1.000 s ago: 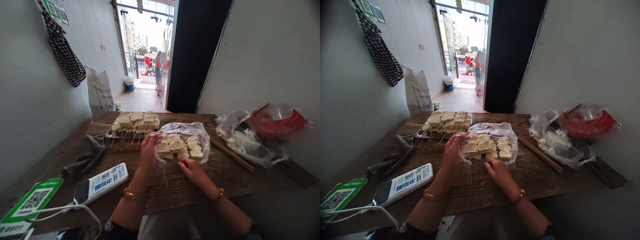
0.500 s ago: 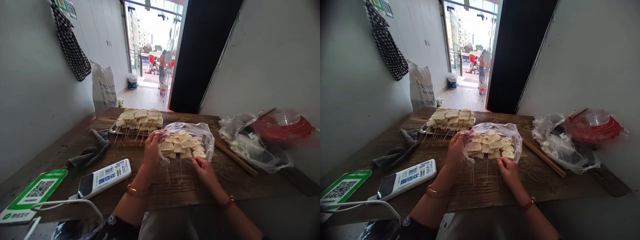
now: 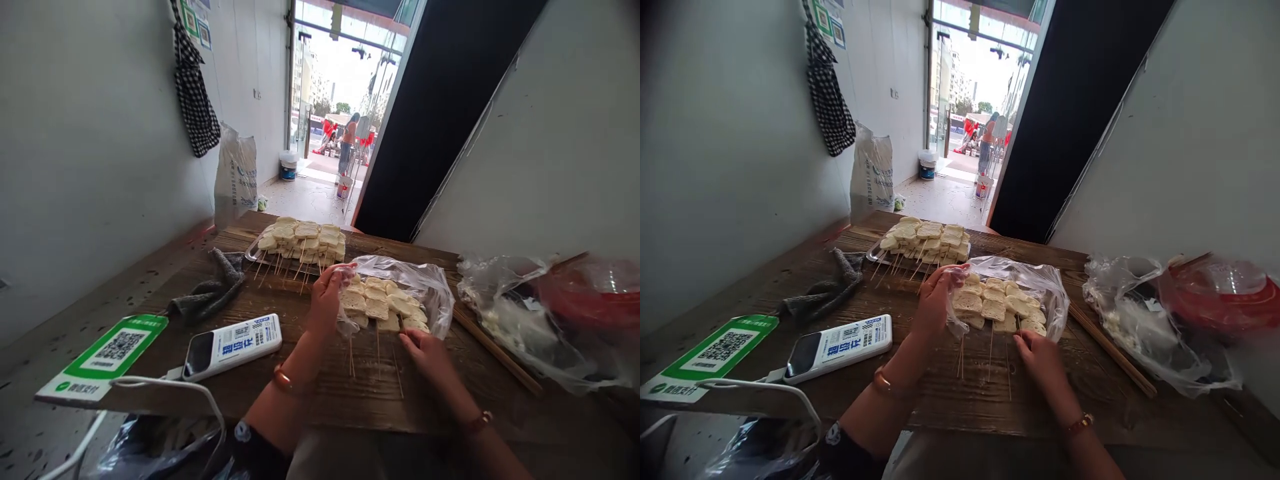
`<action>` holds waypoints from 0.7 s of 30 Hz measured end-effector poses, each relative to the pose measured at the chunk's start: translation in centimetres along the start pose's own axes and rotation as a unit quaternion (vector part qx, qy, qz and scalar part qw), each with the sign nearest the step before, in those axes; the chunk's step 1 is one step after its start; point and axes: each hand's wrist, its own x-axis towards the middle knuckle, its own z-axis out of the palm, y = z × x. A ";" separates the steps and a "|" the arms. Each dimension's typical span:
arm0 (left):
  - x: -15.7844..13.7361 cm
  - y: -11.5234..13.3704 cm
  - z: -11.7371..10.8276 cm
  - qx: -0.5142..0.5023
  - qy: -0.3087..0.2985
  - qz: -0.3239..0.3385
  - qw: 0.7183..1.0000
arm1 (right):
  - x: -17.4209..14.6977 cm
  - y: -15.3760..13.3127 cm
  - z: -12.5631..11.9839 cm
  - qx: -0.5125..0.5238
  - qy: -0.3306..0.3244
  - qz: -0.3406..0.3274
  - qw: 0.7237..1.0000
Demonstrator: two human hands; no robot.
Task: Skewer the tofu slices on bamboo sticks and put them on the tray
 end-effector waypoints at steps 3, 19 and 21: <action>-0.5 0.3 0.1 0.055 -0.026 0.015 0.998 | 0.3 -0.4 -1.9 -0.082 -0.017 -0.010 0.996; -0.4 -3.4 0.1 0.125 -0.020 -0.094 0.987 | 16.9 -20.9 4.5 -0.030 -0.087 -0.155 0.984; -0.3 -4.2 0.0 0.129 -0.008 -0.113 0.985 | 18.7 -21.6 6.7 -0.031 -0.100 -0.131 0.986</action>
